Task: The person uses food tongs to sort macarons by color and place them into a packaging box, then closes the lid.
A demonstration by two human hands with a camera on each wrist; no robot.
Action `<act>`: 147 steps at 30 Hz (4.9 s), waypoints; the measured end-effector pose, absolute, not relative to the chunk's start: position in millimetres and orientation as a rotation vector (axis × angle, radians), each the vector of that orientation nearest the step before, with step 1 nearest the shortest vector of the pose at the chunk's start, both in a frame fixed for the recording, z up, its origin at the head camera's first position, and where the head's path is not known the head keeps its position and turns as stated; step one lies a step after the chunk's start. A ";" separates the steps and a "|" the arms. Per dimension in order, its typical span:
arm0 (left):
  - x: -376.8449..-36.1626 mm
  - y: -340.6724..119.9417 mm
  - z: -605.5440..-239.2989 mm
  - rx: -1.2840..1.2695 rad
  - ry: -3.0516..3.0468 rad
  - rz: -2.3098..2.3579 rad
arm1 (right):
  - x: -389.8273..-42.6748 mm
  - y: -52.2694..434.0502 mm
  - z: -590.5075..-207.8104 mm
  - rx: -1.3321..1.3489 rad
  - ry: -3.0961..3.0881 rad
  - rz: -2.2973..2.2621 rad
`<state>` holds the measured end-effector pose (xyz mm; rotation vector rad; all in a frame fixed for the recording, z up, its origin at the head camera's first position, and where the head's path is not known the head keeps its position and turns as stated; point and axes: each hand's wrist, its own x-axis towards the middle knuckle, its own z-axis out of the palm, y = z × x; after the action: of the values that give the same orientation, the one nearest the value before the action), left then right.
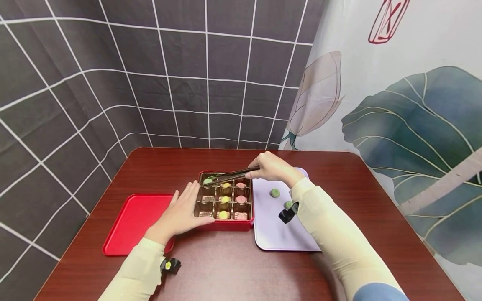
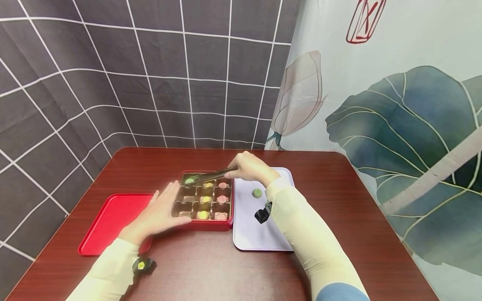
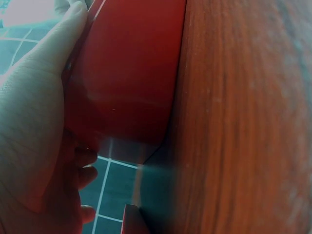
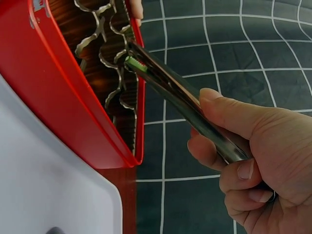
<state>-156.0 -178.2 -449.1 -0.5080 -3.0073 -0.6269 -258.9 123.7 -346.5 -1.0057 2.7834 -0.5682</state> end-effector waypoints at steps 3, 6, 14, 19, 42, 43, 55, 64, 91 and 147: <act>-156.1 -178.2 -449.1 -0.509 -3.007 -0.623 | -259.8 122.8 -345.1 -0.987 2.777 -0.555; -156.2 -178.3 -449.0 -0.511 -3.007 -0.622 | -260.2 122.1 -343.7 -0.981 2.772 -0.552; -156.1 -178.2 -449.2 -0.511 -3.010 -0.624 | -259.9 120.4 -340.7 -0.980 2.770 -0.547; -156.2 -178.4 -449.8 -0.511 -3.008 -0.625 | -259.7 119.3 -339.5 -0.972 2.768 -0.534; -156.2 -179.1 -448.9 -0.513 -3.007 -0.630 | -254.0 129.8 -340.2 -1.007 2.815 -0.575; -156.3 -179.1 -448.8 -0.514 -3.009 -0.630 | -252.6 132.4 -340.2 -1.014 2.820 -0.589; -156.5 -179.7 -449.9 -0.506 -3.020 -0.627 | -225.5 181.0 -343.5 -0.864 2.909 -0.762; -157.9 -180.3 -450.6 -0.507 -3.019 -0.632 | -206.0 226.9 -353.5 -0.774 2.984 -0.827; -159.8 -177.7 -450.4 -0.530 -3.010 -0.625 | -139.4 338.4 -397.4 -0.411 3.083 -0.844; -160.5 -179.9 -451.7 -0.539 -3.011 -0.592 | -106.5 375.1 -434.1 -0.466 3.132 -0.878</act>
<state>-160.5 -179.9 -451.7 -0.5392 -3.0113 -0.5919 -106.5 375.1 -434.1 -0.4656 3.1320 -0.8785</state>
